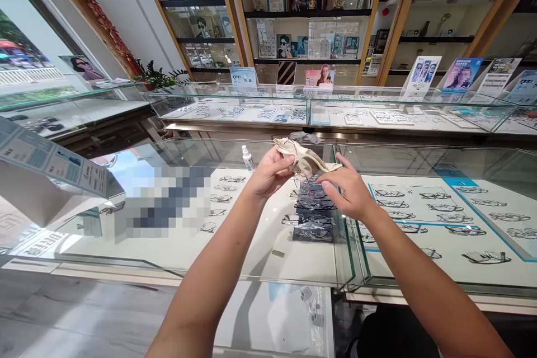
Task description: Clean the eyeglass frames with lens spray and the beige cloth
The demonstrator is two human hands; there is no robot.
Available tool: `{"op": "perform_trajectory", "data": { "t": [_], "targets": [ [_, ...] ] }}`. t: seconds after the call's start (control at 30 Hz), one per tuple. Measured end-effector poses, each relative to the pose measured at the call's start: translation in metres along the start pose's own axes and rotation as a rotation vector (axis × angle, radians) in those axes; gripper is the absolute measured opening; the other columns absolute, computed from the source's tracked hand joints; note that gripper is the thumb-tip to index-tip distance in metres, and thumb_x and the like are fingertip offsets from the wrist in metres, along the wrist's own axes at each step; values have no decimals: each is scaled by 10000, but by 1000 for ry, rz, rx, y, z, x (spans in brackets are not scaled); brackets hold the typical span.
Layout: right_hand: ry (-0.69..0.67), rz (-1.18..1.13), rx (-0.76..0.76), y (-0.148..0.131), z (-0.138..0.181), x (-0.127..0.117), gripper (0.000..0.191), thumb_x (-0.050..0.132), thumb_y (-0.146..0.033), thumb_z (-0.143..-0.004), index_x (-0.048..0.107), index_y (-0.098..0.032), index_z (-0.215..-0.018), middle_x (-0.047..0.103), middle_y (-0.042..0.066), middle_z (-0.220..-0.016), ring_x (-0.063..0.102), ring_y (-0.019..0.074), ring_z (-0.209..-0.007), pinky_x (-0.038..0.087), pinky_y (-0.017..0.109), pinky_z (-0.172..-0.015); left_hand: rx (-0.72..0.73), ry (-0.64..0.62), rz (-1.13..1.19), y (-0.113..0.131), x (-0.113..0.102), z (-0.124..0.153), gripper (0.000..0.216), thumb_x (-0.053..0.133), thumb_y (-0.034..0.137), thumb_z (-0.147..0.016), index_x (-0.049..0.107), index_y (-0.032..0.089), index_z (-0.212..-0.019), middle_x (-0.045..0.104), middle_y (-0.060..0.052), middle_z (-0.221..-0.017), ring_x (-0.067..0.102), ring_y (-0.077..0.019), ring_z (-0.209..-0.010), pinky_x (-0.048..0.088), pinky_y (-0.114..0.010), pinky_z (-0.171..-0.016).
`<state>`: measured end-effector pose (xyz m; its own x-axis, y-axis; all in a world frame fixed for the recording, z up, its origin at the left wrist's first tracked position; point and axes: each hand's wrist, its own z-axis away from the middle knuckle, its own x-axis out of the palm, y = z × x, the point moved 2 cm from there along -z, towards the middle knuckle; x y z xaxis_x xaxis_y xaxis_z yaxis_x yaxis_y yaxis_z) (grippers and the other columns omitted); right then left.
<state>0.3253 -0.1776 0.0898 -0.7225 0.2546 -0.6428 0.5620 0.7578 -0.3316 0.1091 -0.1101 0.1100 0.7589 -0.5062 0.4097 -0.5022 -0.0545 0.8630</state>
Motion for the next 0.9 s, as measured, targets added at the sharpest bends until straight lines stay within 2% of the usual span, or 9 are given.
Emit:
{"op": "perform_trajectory", "data": {
  "t": [0.07,0.13,0.3,0.4,0.53,0.67,0.77,0.9],
  "targets": [
    [-31,-48,0,1,1,2,284,470,-322,-1070,749,-272,-1052,825,31,-996,725,245,-916,372,563,-1277,-23,-9,-15,0,-2,1,513,983,342,-687,667,179,-1057,756,-39,-948,724,-155,-785,577,-275,-708],
    [-33,-68,5,1,0,1,283,454,-332,-1079,728,-264,-1049,812,54,-1024,720,254,-973,426,545,-1224,-34,-16,-28,0,-3,2,512,978,336,-694,674,178,-1075,769,-56,-990,735,-173,-814,585,-294,-734],
    [102,-56,82,-4,-3,-7,213,486,-347,-1071,643,-258,-957,701,62,-947,633,253,-928,429,498,-1139,-2,-50,-58,0,-2,0,469,965,320,-725,686,162,-1067,772,-64,-992,722,-177,-874,568,-301,-826],
    [201,-129,178,-5,-3,-8,223,511,-381,-1059,549,-257,-878,597,41,-880,555,244,-879,452,438,-964,33,-56,-108,-2,1,-2,465,976,318,-719,696,148,-1050,753,-36,-917,677,-141,-828,516,-259,-810],
    [383,-272,222,4,-1,-5,299,580,-411,-1023,441,-255,-809,469,6,-846,464,215,-826,377,369,-792,31,-45,-132,-9,10,-3,445,983,322,-718,699,147,-1014,747,-28,-879,661,-138,-810,489,-257,-803],
    [574,-434,238,15,-1,-6,336,599,-394,-993,390,-253,-770,434,8,-867,450,214,-848,363,374,-807,20,-38,-95,-15,18,-3,444,988,334,-718,694,159,-1002,746,-24,-861,690,-169,-882,510,-277,-845],
    [646,-528,267,19,-2,-7,305,631,-384,-950,414,-252,-781,449,24,-938,473,224,-927,388,384,-876,2,-51,-109,-18,18,-3,448,983,337,-727,698,160,-1025,769,-38,-917,701,-176,-904,514,-281,-846],
    [711,-676,332,20,-2,-8,256,691,-362,-888,465,-255,-830,548,75,-1194,515,255,-1140,405,417,-1013,-4,-93,-169,-21,16,-2,439,958,321,-765,709,159,-1089,792,-66,-1044,708,-172,-915,512,-287,-858]
  ]
}}
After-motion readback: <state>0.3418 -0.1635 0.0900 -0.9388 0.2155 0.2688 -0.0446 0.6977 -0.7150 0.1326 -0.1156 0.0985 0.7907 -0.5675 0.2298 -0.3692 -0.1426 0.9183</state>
